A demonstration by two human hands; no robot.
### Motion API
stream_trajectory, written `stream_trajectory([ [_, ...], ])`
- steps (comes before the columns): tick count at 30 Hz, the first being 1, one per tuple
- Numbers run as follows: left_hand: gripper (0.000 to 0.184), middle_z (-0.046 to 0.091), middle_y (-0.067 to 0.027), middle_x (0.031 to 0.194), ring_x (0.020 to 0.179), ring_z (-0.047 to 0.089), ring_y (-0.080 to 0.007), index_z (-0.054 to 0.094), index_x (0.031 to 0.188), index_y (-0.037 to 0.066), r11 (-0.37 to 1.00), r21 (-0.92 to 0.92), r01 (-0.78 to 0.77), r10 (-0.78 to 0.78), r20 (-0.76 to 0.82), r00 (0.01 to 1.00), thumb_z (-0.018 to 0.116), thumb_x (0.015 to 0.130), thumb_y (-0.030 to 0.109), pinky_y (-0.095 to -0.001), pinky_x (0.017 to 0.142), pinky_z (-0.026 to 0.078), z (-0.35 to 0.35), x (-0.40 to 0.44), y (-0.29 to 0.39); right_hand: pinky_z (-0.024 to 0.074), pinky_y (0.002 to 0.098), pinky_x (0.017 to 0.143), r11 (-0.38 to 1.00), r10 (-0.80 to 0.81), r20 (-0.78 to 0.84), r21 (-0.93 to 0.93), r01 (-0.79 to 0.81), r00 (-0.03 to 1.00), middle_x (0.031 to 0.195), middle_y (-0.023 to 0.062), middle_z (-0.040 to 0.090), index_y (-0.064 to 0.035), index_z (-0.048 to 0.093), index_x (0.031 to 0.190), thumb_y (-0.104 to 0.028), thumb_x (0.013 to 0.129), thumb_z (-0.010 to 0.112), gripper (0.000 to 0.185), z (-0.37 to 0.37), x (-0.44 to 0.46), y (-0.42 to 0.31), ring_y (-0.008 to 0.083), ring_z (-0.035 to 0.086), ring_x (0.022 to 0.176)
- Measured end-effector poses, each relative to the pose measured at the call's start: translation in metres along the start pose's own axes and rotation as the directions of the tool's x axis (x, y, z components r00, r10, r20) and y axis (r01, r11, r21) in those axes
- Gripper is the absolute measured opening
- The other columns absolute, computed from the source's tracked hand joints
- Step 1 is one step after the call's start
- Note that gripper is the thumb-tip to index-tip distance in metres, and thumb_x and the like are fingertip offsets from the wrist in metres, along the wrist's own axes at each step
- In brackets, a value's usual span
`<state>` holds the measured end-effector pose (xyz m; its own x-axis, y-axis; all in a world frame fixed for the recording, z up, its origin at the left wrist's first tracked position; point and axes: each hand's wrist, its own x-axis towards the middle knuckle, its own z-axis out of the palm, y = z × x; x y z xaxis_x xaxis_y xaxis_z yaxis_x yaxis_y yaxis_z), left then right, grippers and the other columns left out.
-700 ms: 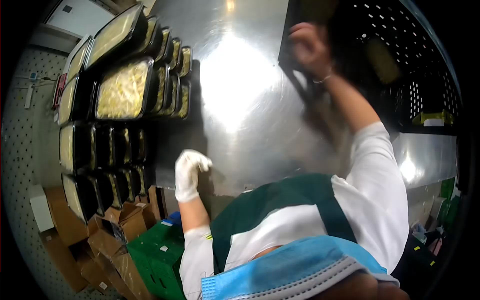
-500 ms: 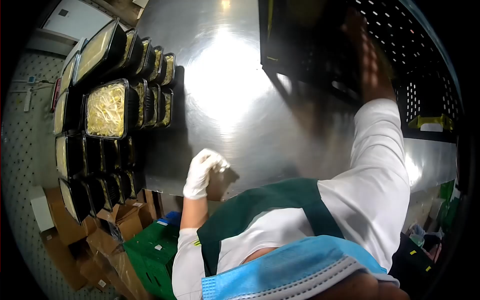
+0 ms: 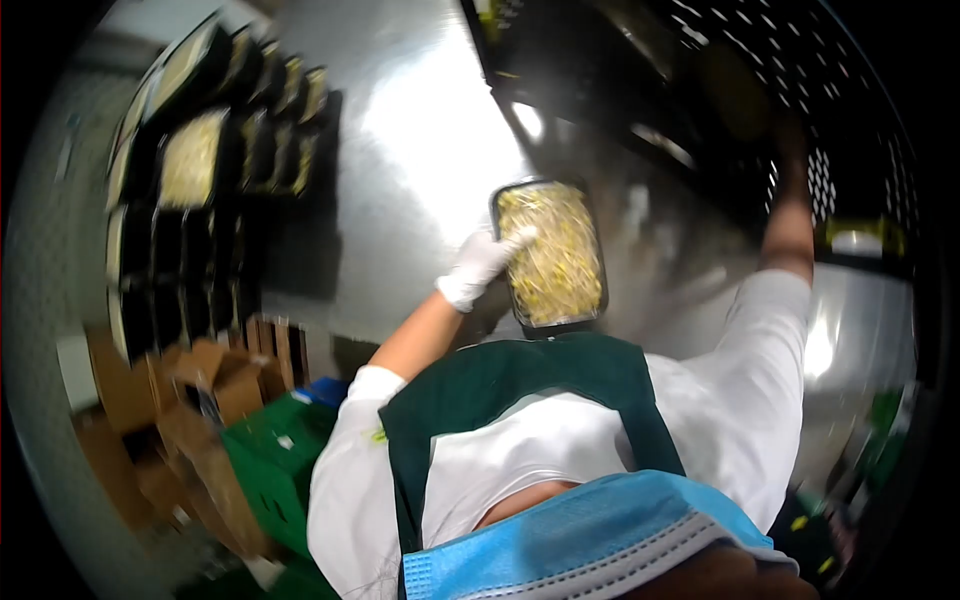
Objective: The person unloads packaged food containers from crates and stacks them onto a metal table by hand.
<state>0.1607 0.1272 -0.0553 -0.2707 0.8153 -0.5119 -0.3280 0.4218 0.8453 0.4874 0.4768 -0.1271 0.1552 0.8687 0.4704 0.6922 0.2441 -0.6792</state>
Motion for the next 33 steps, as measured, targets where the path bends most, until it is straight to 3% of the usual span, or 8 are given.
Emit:
stream_trajectory([
  [3, 0.029, 0.060, -0.0054, 0.075, 0.067, 0.055, -0.0121, 0.059, 0.088, -0.002, 0.991, 0.124, -0.049, 0.029, 0.156, 0.987, 0.061, 0.076, 0.025, -0.0259, 0.058, 0.045, 0.006, 0.020, -0.042, 0.0407, 0.0381, 0.075, 0.866, 0.075, 0.174, 0.477, -0.151, 0.982, 0.101, 0.0147, 0.057, -0.0022, 0.056, 0.105, -0.011, 0.075, 0.060, 0.032, 0.023, 0.025, 0.083, 0.0293, 0.051, 0.084],
  [7, 0.023, 0.059, -0.0044, 0.075, 0.066, 0.053, -0.0111, 0.059, 0.088, -0.003, 0.976, 0.098, -0.195, 0.173, 0.199, 0.965, 0.060, 0.076, 0.017, -0.0252, 0.060, 0.045, 0.018, 0.016, -0.037, 0.0314, 0.0355, 0.095, 0.973, 0.215, 0.238, -0.135, -0.187, 0.947, 0.119, 0.0237, 0.043, 0.0141, 0.047, 0.106, -0.014, 0.082, 0.040, 0.038, -0.038, -0.023, 0.039, 0.0292, 0.044, 0.107],
  [8, 0.023, 0.059, -0.0044, 0.075, 0.066, 0.053, -0.0111, 0.059, 0.088, -0.003, 0.972, 0.094, -0.214, 0.195, 0.179, 0.964, 0.060, 0.076, 0.017, -0.0252, 0.060, 0.045, 0.014, 0.005, -0.022, 0.0466, 0.0282, 0.067, 0.762, 0.384, 0.138, 0.511, -0.398, 0.913, 0.085, 0.0105, 0.060, 0.0024, 0.057, 0.097, -0.016, 0.079, 0.052, 0.026, -0.050, -0.036, 0.063, 0.0192, 0.057, 0.078],
  [11, 0.015, 0.057, -0.0012, 0.072, 0.064, 0.052, -0.0087, 0.059, 0.084, 0.001, 0.896, 0.023, -0.444, 0.441, -0.161, 0.883, 0.063, 0.073, 0.010, -0.0219, 0.059, 0.044, -0.015, -0.068, 0.064, 0.0441, 0.0294, 0.075, 0.471, 0.439, 0.459, 0.615, -0.633, 0.773, 0.098, 0.0123, 0.056, 0.0058, 0.052, 0.104, -0.016, 0.081, 0.049, 0.032, -0.095, -0.059, -0.003, 0.0201, 0.054, 0.088],
  [16, 0.009, 0.056, -0.0015, 0.068, 0.062, 0.054, -0.0097, 0.057, 0.073, 0.004, 0.469, 0.159, -0.869, 0.699, -0.668, 0.256, 0.058, 0.077, 0.012, -0.0245, 0.060, 0.045, -0.090, -0.089, 0.165, 0.0418, 0.0337, 0.084, -0.008, 0.069, 0.865, 0.499, -0.867, 0.497, 0.108, 0.0136, 0.053, 0.0051, 0.050, 0.107, -0.016, 0.085, 0.044, 0.031, -0.067, -0.069, -0.113, 0.0225, 0.053, 0.096],
  [25, 0.015, 0.056, -0.0036, 0.079, 0.065, 0.053, -0.0114, 0.057, 0.087, 0.003, 0.327, 0.084, -0.941, 0.766, -0.606, 0.213, 0.051, 0.080, 0.015, -0.0220, 0.053, 0.042, -0.193, 0.039, 0.252, 0.0447, 0.0235, 0.065, 0.111, -0.271, 0.858, 0.478, -0.871, 0.436, 0.079, 0.0040, 0.056, -0.0022, 0.053, 0.084, -0.012, 0.083, 0.047, 0.012, 0.021, -0.108, -0.265, 0.0122, 0.055, 0.070],
  [28, 0.018, 0.054, -0.0027, 0.063, 0.050, 0.050, -0.0109, 0.054, 0.077, 0.005, 0.442, -0.140, -0.886, 0.747, -0.489, 0.450, 0.053, 0.082, 0.022, -0.0212, 0.043, 0.040, -0.192, 0.023, 0.250, 0.0394, 0.0222, 0.064, 0.411, -0.361, 0.883, 0.439, -0.799, 0.300, 0.077, 0.0017, 0.054, -0.0014, 0.055, 0.082, -0.016, 0.080, 0.050, 0.015, 0.035, -0.155, -0.289, 0.0102, 0.049, 0.069],
  [33, 0.032, 0.058, -0.0201, 0.090, 0.081, 0.058, -0.0259, 0.054, 0.088, -0.007, 0.481, 0.294, -0.826, 0.831, -0.454, 0.323, 0.034, 0.086, 0.019, -0.0329, 0.073, 0.045, -0.145, -0.079, 0.194, 0.0429, 0.0232, 0.053, 0.592, -0.244, 0.970, 0.164, -0.789, 0.018, 0.112, 0.0099, 0.042, -0.0036, 0.031, 0.123, -0.028, 0.081, 0.055, 0.055, 0.063, -0.230, -0.310, 0.0131, 0.054, 0.072],
])
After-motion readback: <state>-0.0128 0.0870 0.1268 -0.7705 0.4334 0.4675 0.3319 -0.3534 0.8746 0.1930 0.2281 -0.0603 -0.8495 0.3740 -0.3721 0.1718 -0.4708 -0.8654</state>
